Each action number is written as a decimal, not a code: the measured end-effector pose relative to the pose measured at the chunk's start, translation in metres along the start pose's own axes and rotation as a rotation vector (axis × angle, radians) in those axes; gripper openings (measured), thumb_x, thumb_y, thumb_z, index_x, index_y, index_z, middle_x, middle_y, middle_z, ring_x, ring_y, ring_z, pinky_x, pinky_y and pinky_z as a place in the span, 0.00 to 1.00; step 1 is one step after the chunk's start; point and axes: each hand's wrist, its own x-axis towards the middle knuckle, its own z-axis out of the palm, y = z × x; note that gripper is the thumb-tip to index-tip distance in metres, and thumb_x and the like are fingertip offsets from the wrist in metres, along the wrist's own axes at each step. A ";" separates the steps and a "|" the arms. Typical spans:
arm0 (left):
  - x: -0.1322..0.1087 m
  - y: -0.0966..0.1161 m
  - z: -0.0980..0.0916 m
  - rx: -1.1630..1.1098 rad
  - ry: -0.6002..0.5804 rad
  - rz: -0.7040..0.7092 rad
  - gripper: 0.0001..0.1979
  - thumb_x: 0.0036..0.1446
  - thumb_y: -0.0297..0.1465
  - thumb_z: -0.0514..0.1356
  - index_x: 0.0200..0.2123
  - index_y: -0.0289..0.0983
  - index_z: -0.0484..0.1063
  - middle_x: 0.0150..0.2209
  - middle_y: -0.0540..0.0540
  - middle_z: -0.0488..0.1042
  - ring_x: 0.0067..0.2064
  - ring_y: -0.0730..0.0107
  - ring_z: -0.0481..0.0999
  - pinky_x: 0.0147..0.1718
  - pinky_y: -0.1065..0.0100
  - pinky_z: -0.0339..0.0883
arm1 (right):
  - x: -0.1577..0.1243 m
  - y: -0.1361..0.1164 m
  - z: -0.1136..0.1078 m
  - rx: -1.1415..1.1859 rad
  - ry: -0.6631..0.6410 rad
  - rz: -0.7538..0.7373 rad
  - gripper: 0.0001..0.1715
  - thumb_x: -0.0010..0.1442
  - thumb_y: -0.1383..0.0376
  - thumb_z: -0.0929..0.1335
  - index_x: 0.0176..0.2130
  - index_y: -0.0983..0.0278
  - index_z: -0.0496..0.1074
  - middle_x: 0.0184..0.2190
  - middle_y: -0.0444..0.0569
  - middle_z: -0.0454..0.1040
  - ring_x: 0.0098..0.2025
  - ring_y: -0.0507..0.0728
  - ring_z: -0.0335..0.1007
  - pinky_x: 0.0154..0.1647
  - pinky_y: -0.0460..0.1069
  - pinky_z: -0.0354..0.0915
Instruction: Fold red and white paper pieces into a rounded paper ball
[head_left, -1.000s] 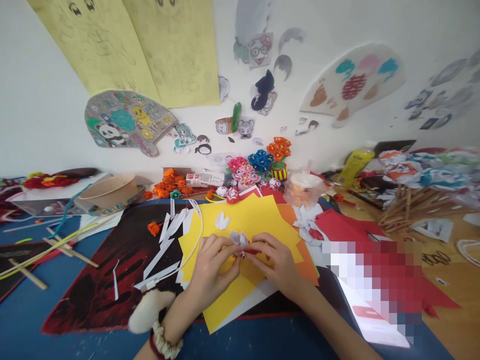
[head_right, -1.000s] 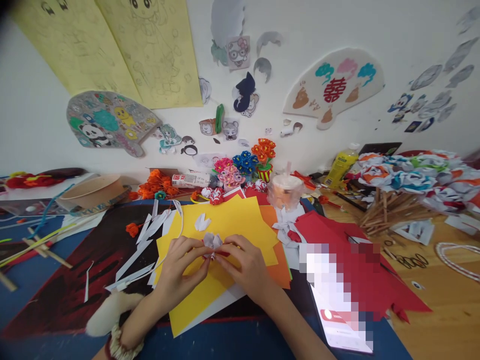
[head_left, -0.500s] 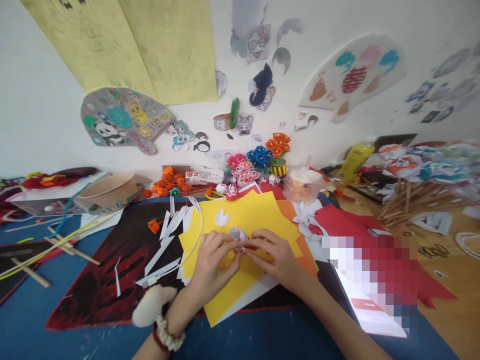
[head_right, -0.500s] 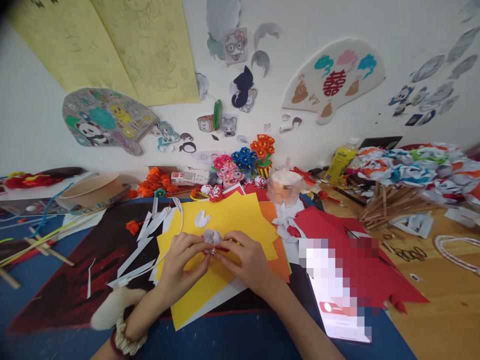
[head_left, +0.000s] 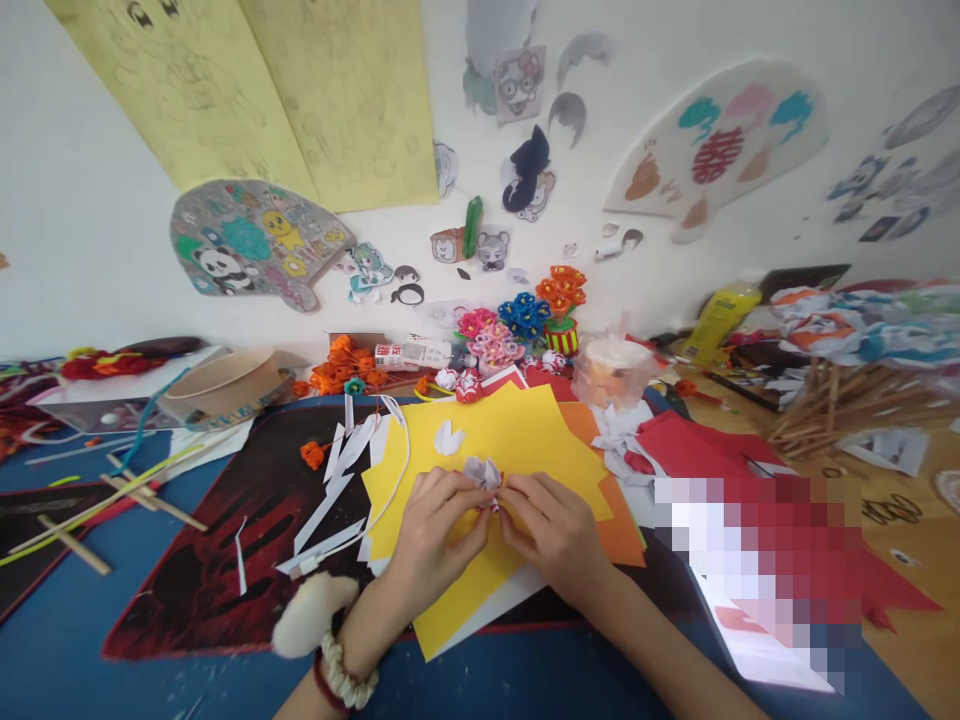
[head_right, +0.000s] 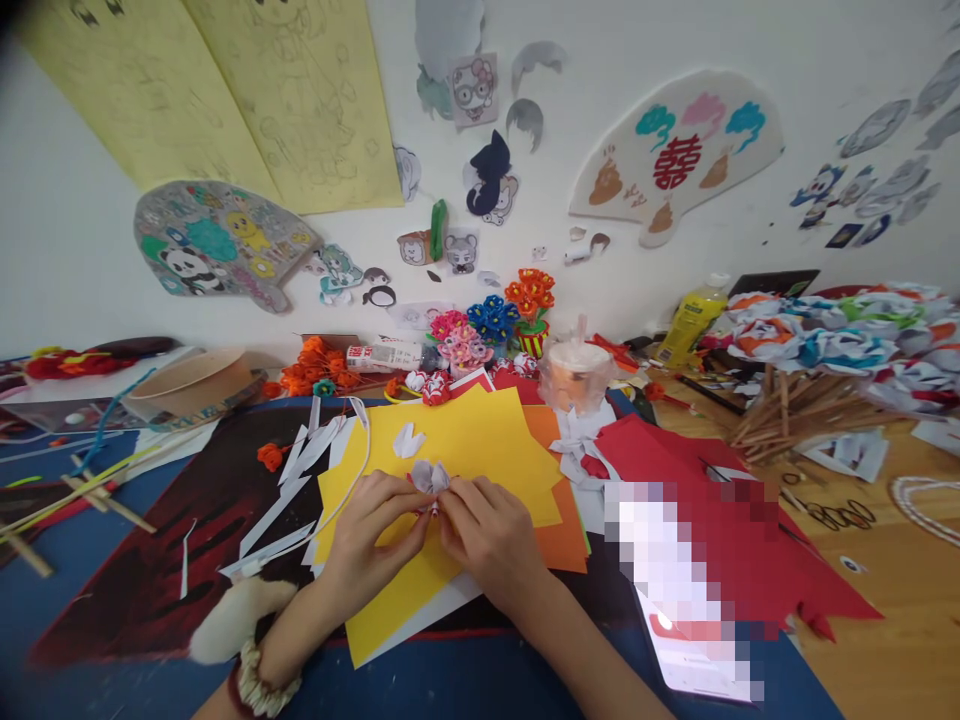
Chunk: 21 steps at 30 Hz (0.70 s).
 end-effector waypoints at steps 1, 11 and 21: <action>0.000 0.000 0.000 0.055 0.000 0.020 0.07 0.59 0.24 0.60 0.40 0.40 0.73 0.35 0.48 0.77 0.36 0.66 0.71 0.35 0.64 0.60 | 0.000 -0.001 0.001 -0.031 0.018 -0.017 0.11 0.63 0.73 0.64 0.41 0.66 0.75 0.36 0.53 0.79 0.34 0.58 0.73 0.36 0.52 0.69; -0.002 0.007 -0.003 0.453 -0.115 0.231 0.10 0.66 0.23 0.52 0.38 0.36 0.73 0.29 0.50 0.76 0.31 0.69 0.68 0.35 0.63 0.55 | 0.003 0.013 -0.002 -0.132 -0.062 -0.288 0.14 0.68 0.74 0.61 0.38 0.70 0.76 0.35 0.53 0.79 0.35 0.57 0.67 0.37 0.52 0.64; 0.009 0.013 -0.013 0.120 -0.326 -0.197 0.07 0.60 0.26 0.60 0.32 0.42 0.76 0.33 0.50 0.77 0.35 0.63 0.67 0.34 0.62 0.53 | -0.003 0.016 0.005 0.056 -0.059 -0.125 0.18 0.65 0.76 0.59 0.37 0.64 0.75 0.33 0.50 0.77 0.35 0.56 0.64 0.34 0.52 0.58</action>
